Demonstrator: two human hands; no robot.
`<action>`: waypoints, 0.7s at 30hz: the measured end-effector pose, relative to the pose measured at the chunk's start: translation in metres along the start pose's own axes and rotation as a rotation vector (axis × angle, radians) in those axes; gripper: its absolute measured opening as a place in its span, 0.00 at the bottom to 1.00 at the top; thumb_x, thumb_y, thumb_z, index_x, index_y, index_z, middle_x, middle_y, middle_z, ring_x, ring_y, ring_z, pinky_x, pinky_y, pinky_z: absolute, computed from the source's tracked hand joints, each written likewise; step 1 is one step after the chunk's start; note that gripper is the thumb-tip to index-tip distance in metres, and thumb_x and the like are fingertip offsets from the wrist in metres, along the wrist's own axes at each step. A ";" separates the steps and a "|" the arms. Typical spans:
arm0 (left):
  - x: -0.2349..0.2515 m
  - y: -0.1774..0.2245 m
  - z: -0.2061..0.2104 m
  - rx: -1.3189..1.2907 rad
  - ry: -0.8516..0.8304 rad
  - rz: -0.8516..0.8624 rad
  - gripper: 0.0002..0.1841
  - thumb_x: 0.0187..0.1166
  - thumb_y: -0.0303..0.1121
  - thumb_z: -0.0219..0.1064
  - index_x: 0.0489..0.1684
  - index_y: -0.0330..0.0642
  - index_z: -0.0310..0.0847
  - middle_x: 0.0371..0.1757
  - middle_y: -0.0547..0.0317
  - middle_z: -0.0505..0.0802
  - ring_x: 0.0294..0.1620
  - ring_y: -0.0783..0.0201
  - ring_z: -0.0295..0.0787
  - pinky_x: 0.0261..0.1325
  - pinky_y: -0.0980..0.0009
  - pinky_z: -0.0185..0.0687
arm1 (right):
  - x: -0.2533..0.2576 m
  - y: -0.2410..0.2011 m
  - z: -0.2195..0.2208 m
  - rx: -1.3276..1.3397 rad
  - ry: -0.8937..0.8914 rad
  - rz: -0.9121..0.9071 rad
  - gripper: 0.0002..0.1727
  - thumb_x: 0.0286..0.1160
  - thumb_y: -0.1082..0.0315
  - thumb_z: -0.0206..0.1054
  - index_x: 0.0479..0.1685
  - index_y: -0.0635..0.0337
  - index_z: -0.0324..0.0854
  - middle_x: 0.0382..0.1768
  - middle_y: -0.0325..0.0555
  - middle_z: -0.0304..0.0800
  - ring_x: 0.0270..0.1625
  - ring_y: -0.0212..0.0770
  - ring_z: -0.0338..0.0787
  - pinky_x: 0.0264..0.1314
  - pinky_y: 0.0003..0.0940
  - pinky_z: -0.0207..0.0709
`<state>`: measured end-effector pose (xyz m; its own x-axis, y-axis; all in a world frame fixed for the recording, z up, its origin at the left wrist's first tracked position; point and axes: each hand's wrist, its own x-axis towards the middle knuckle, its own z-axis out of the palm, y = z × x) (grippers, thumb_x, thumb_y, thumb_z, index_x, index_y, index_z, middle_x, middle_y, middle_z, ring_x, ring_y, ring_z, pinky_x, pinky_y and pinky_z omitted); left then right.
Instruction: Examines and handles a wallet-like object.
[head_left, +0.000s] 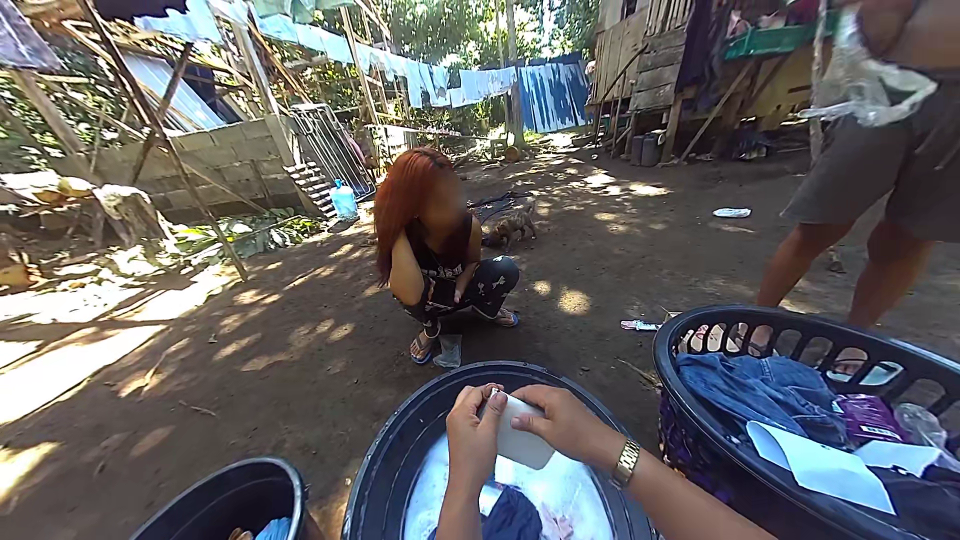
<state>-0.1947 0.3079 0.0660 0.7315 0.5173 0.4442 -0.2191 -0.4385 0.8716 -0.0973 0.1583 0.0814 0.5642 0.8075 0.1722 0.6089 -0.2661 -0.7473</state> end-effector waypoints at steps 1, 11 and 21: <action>0.002 -0.001 -0.004 -0.023 0.044 -0.008 0.09 0.81 0.31 0.65 0.41 0.36 0.90 0.39 0.60 0.89 0.43 0.74 0.86 0.50 0.77 0.82 | 0.000 0.001 -0.003 -0.003 -0.028 0.031 0.24 0.81 0.52 0.69 0.64 0.62 0.85 0.58 0.54 0.90 0.61 0.47 0.89 0.71 0.48 0.78; 0.006 0.004 -0.010 -0.256 0.110 -0.172 0.11 0.88 0.30 0.56 0.37 0.37 0.83 0.32 0.63 0.88 0.33 0.75 0.85 0.42 0.78 0.83 | -0.004 0.004 -0.001 0.035 0.140 -0.069 0.16 0.77 0.59 0.72 0.39 0.68 0.89 0.38 0.52 0.90 0.42 0.42 0.87 0.50 0.42 0.79; 0.006 0.001 0.002 0.036 0.212 -0.313 0.17 0.88 0.43 0.61 0.36 0.36 0.82 0.22 0.58 0.84 0.24 0.65 0.81 0.35 0.63 0.79 | -0.003 -0.003 0.014 0.142 0.112 0.028 0.23 0.85 0.50 0.64 0.54 0.64 0.84 0.41 0.53 0.90 0.44 0.43 0.90 0.52 0.43 0.82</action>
<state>-0.1892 0.3092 0.0687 0.6085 0.7695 0.1939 0.0194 -0.2586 0.9658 -0.1087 0.1640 0.0742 0.6436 0.7348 0.2143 0.5113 -0.2045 -0.8347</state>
